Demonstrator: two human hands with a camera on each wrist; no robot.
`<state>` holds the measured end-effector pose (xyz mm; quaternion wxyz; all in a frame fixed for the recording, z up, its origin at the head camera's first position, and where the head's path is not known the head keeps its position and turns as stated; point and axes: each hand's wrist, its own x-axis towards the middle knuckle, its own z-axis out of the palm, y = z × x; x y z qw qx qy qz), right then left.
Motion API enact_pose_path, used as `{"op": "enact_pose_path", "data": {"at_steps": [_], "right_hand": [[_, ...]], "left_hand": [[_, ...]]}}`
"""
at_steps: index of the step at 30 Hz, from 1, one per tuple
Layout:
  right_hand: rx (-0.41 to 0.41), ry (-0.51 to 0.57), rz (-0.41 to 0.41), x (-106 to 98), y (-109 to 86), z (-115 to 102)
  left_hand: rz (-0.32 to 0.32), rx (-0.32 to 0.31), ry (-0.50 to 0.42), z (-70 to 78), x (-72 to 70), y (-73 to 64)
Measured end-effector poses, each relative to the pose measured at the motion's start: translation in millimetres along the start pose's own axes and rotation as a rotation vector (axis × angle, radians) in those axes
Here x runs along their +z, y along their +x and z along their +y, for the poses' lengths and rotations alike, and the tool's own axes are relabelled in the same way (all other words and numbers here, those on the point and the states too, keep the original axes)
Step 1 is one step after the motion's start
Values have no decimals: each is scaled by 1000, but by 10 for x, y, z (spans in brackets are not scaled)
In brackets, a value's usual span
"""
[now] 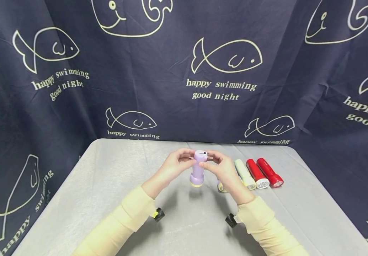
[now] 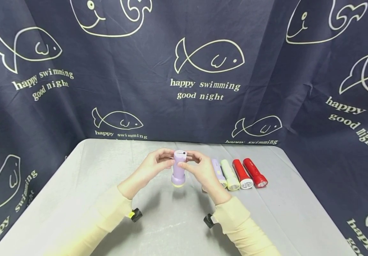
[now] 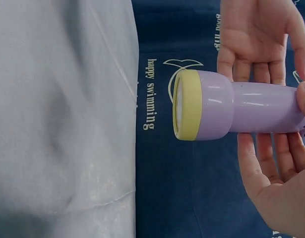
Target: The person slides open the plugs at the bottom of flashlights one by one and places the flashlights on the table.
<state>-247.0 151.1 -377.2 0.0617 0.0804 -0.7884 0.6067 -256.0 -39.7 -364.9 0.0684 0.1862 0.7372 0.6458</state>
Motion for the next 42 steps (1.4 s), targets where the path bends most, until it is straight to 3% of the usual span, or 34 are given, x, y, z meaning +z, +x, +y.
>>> {"op": "enact_pose_path", "data": {"at_steps": [10, 15, 18, 25, 28, 35, 42], "right_hand": [[20, 129, -34, 4, 15, -44], [32, 182, -48, 17, 17, -52], [27, 219, -62, 26, 16, -56], [29, 264, -78, 47, 10, -76], [38, 268, -77, 49, 12, -75], [43, 240, -74, 62, 17, -68], [25, 241, -76, 108, 37, -43]], "left_hand": [[-21, 191, 0, -179, -13, -13], [-22, 242, -25, -258, -5, -21], [-23, 244, -43, -243, 4, -45], [-10, 219, -59, -7, 27, -195], [-3, 216, -65, -2, 31, -207], [11, 211, -84, -272, 19, -86], [46, 211, -70, -269, -1, -96]]}}
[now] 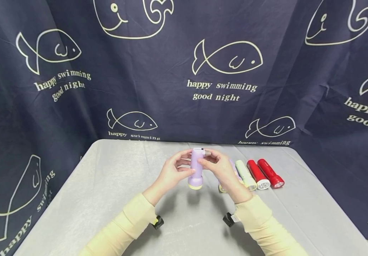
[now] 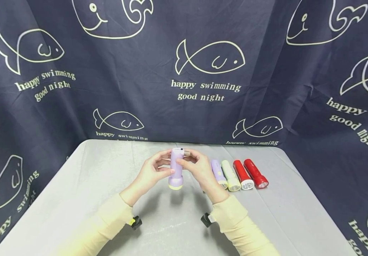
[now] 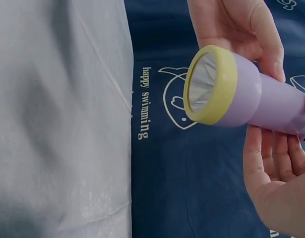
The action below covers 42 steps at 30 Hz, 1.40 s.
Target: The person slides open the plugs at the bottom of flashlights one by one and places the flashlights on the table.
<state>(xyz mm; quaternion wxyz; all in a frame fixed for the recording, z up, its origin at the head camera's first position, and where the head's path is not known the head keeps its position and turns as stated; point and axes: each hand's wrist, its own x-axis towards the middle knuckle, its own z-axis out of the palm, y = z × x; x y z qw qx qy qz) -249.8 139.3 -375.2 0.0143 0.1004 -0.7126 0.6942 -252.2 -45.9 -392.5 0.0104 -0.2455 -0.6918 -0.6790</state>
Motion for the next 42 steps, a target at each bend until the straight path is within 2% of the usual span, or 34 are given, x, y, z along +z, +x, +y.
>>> {"op": "enact_pose_path", "data": {"at_steps": [6, 14, 22, 31, 42], "right_hand": [[-26, -2, -16, 32, 1, 35], [-12, 12, -77, 78, -70, 120], [12, 44, -83, 119, -98, 202], [22, 93, -115, 186, -142, 243], [50, 82, -106, 297, -125, 270]], "left_hand": [[48, -19, 3, 22, -48, 30], [95, -121, -70, 100, -111, 73], [123, -179, -87, 155, -162, 118], [173, -242, -180, 161, -218, 133], [197, -311, -170, 140, -289, 111]]}}
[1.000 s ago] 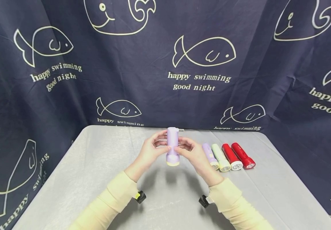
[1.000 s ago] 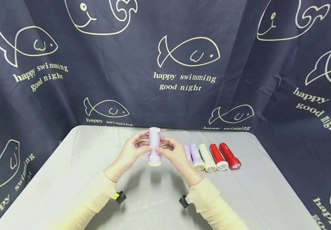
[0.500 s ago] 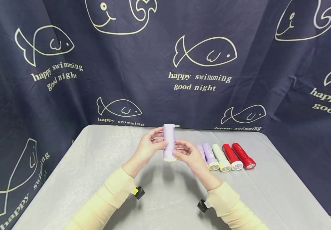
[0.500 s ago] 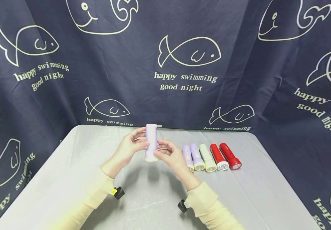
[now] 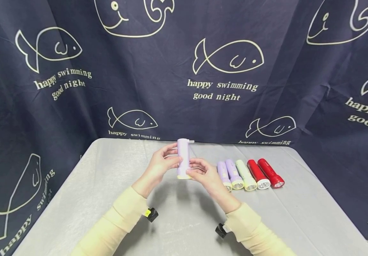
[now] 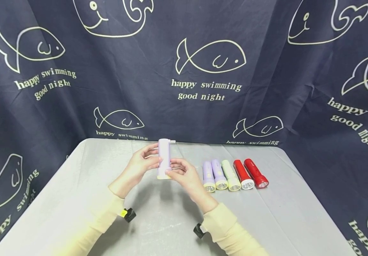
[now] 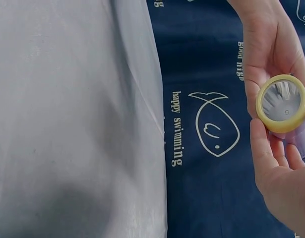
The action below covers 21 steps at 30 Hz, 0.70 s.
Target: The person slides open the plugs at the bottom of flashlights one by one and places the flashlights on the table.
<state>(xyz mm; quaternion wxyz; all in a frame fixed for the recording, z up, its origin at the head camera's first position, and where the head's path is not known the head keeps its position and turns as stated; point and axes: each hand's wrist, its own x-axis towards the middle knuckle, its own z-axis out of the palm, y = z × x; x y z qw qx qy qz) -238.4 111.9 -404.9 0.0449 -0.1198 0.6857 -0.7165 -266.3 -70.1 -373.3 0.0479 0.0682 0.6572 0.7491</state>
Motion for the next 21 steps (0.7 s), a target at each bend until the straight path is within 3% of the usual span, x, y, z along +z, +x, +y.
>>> {"op": "enact_pose_path", "data": {"at_steps": [12, 21], "right_hand": [[42, 51, 36, 147, 83, -61], [42, 92, 23, 311, 163, -112]], "left_hand": [[64, 19, 40, 27, -90, 6], [90, 35, 106, 46, -235, 10]]}}
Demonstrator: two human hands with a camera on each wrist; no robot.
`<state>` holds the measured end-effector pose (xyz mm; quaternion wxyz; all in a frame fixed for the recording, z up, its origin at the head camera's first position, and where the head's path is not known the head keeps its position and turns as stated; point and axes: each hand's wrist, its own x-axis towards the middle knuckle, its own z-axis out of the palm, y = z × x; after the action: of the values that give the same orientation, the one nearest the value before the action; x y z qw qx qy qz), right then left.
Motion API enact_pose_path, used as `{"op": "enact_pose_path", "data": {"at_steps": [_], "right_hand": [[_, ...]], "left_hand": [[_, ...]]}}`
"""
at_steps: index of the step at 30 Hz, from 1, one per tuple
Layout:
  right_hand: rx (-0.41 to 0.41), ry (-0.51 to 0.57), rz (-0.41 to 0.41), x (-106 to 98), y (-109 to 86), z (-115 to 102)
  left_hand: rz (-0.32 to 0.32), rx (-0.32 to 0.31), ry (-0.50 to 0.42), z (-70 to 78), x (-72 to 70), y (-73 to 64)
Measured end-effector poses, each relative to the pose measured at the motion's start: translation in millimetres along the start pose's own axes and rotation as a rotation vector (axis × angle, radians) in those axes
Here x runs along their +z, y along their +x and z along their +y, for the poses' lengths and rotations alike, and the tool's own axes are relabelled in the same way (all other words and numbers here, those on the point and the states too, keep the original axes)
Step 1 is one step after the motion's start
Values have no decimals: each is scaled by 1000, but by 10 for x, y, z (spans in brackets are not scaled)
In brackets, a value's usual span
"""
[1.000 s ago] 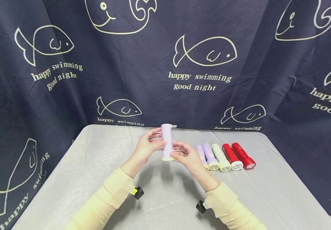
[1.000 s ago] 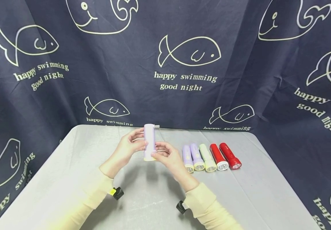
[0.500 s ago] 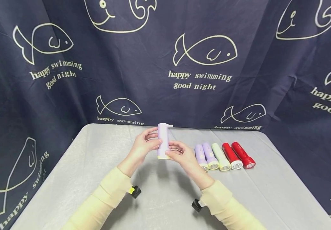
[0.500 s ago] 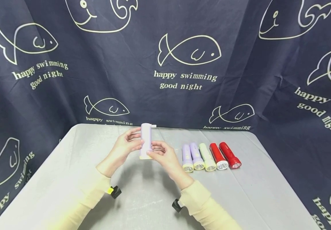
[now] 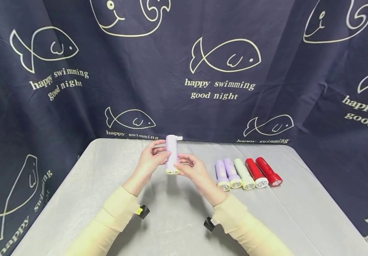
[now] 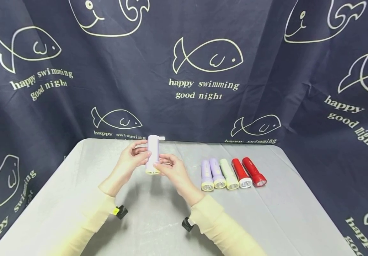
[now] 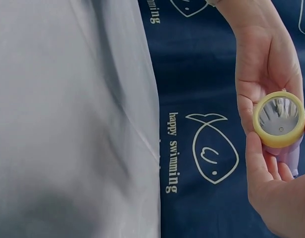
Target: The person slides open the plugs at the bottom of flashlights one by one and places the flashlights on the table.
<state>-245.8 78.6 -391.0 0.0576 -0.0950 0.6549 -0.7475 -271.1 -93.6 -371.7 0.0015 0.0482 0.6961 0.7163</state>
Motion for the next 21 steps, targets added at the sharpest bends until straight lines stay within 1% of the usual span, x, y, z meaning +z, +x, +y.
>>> {"op": "enact_pose_path", "data": {"at_steps": [7, 14, 21], "right_hand": [[2, 5, -32, 127, 60, -1], [26, 14, -27, 264, 106, 23], [22, 3, -57, 365, 151, 79]], "left_hand": [[5, 4, 57, -2, -154, 9], [8, -21, 88, 7, -308, 1], [13, -25, 127, -21, -440, -13]]}}
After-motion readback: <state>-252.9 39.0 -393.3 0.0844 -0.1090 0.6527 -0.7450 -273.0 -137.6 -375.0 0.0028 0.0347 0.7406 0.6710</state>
